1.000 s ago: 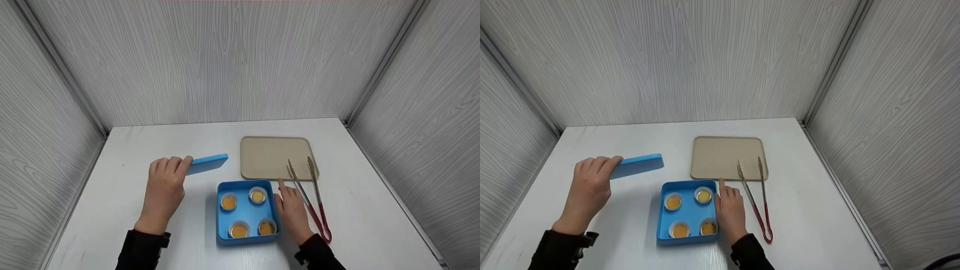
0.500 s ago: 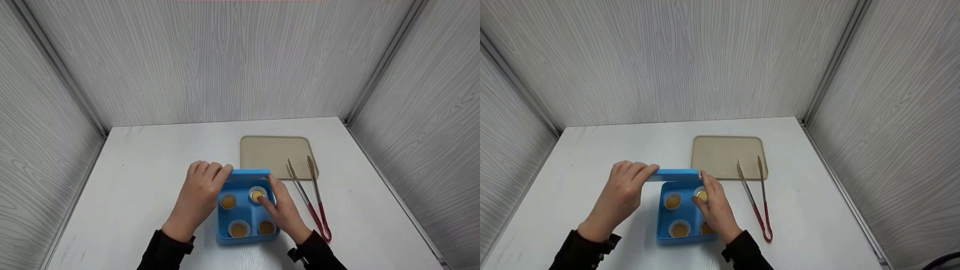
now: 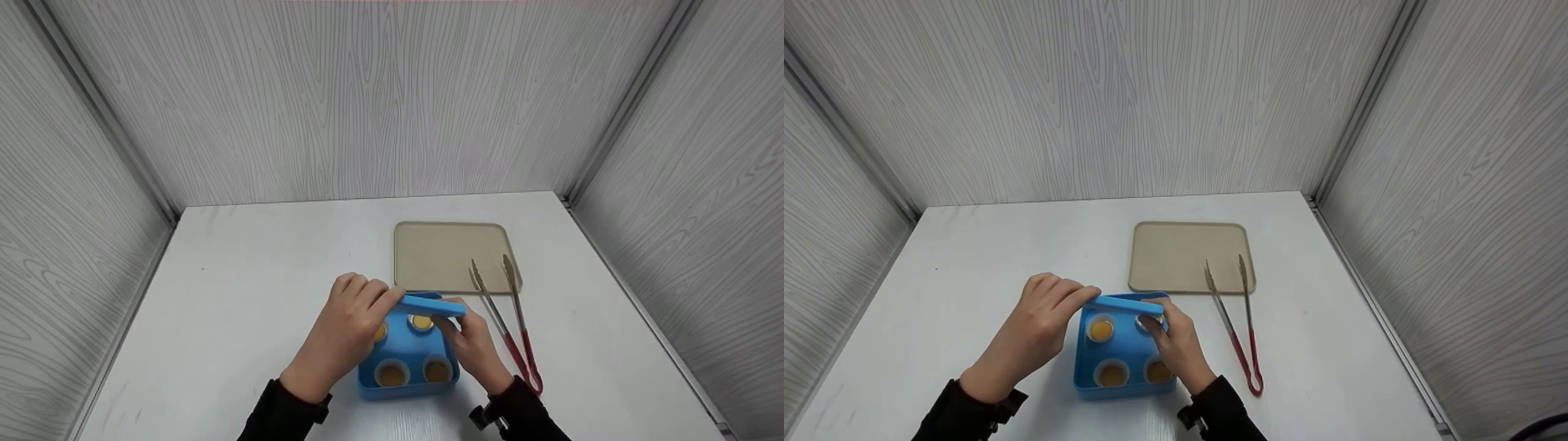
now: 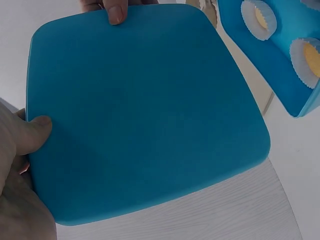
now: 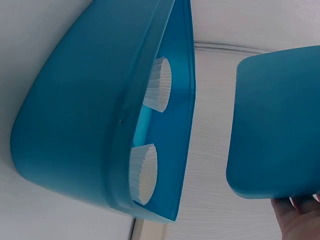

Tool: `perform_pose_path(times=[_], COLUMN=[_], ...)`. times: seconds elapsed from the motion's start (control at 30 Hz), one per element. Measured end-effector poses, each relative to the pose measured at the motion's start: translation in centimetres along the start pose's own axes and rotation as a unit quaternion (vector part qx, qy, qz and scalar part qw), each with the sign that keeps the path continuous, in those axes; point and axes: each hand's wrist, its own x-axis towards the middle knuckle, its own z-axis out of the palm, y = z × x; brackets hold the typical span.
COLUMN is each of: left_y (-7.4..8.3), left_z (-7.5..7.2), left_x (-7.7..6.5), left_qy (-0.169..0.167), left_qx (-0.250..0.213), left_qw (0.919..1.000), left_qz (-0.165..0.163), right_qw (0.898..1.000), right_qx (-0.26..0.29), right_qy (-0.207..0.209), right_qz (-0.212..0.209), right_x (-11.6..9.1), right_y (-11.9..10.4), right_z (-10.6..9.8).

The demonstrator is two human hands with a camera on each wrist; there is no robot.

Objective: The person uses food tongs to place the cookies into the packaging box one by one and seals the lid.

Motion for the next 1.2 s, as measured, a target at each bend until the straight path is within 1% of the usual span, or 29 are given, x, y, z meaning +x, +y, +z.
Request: perform_pose_path(times=[0.07,0.2,0.27,0.37,0.4,0.47,0.53,0.57,0.6,0.63,0.67,0.73,0.8,0.87,0.93,0.97,1.0,1.03,1.1,1.13,1.2], left_y=[0.0,-0.3,-0.5,-1.0,-1.2,-1.5,-1.8,-1.9,-2.0,-2.0,-2.0,-2.0,-1.9,-1.8,-1.8,-1.8,-1.8,-1.8,-1.8,-1.8,-1.7], left_z=[0.0,-0.1,0.1,0.6,0.9,1.3,1.8,2.0,2.3,2.5,2.8,3.4,4.1,4.8,5.3,5.5,5.7,5.9,6.0,6.1,6.1], left_x=[-0.1,-0.3,-0.5,-0.9,-1.0,-1.3,-1.5,-1.7,-2.0,-2.2,-2.5,-3.2,-3.9,-4.5,-5.0,-5.3,-5.4,-5.6,-5.8,-5.9,-5.9], left_qy=[-0.001,-0.001,0.006,0.029,0.039,0.054,0.064,0.066,0.067,0.065,0.065,0.060,0.050,0.042,0.039,0.040,0.043,0.046,0.053,0.057,0.062], left_qx=[-0.005,-0.017,-0.025,-0.037,-0.040,-0.053,-0.086,-0.115,-0.149,-0.186,-0.223,-0.294,-0.341,-0.371,-0.386,-0.387,-0.386,-0.381,-0.364,-0.354,-0.333], left_qw=[1.0000,0.9999,0.9997,0.9989,0.9984,0.9967,0.9920,0.9868,0.9789,0.9680,0.9546,0.9214,0.8896,0.8637,0.8429,0.8354,0.8304,0.8282,0.8302,0.8333,0.8429], left_qz=[0.000,-0.001,-0.001,-0.006,-0.010,-0.030,-0.067,-0.093,-0.123,-0.155,-0.187,-0.247,-0.300,-0.338,-0.373,-0.388,-0.399,-0.409,-0.419,-0.421,-0.418], right_qw=[1.000,0.999,0.999,0.999,0.998,0.997,0.996,0.995,0.994,0.993,0.992,0.988,0.984,0.981,0.978,0.977,0.975,0.973,0.969,0.967,0.962], right_qx=[0.009,0.018,0.024,0.038,0.045,0.058,0.066,0.069,0.072,0.077,0.081,0.095,0.109,0.121,0.130,0.136,0.141,0.147,0.156,0.160,0.163], right_qy=[-0.002,-0.017,-0.021,-0.026,-0.028,-0.034,-0.037,-0.038,-0.039,-0.039,-0.040,-0.044,-0.048,-0.051,-0.054,-0.054,-0.054,-0.055,-0.055,-0.053,-0.049], right_qz=[0.005,0.028,0.030,0.028,0.029,0.036,0.049,0.057,0.067,0.077,0.089,0.110,0.130,0.144,0.151,0.157,0.162,0.169,0.183,0.192,0.214], right_x=[-0.1,-0.4,-0.7,-1.0,-1.1,-1.3,-1.4,-1.5,-1.5,-1.5,-1.5,-1.5,-1.5,-1.5,-1.5,-1.5,-1.5,-1.5,-1.3,-1.3,-1.1], right_y=[-0.4,-0.5,-0.1,0.0,0.1,0.1,0.0,-0.1,-0.2,-0.3,-0.4,-0.5,-0.7,-0.8,-0.9,-0.9,-0.9,-0.8,-0.8,-0.8,-0.7], right_z=[-0.1,-0.4,-0.5,-0.5,-0.5,-0.6,-0.7,-0.8,-0.9,-0.9,-1.0,-1.0,-1.1,-1.1,-1.2,-1.2,-1.2,-1.1,-1.1,-1.1,-1.0])
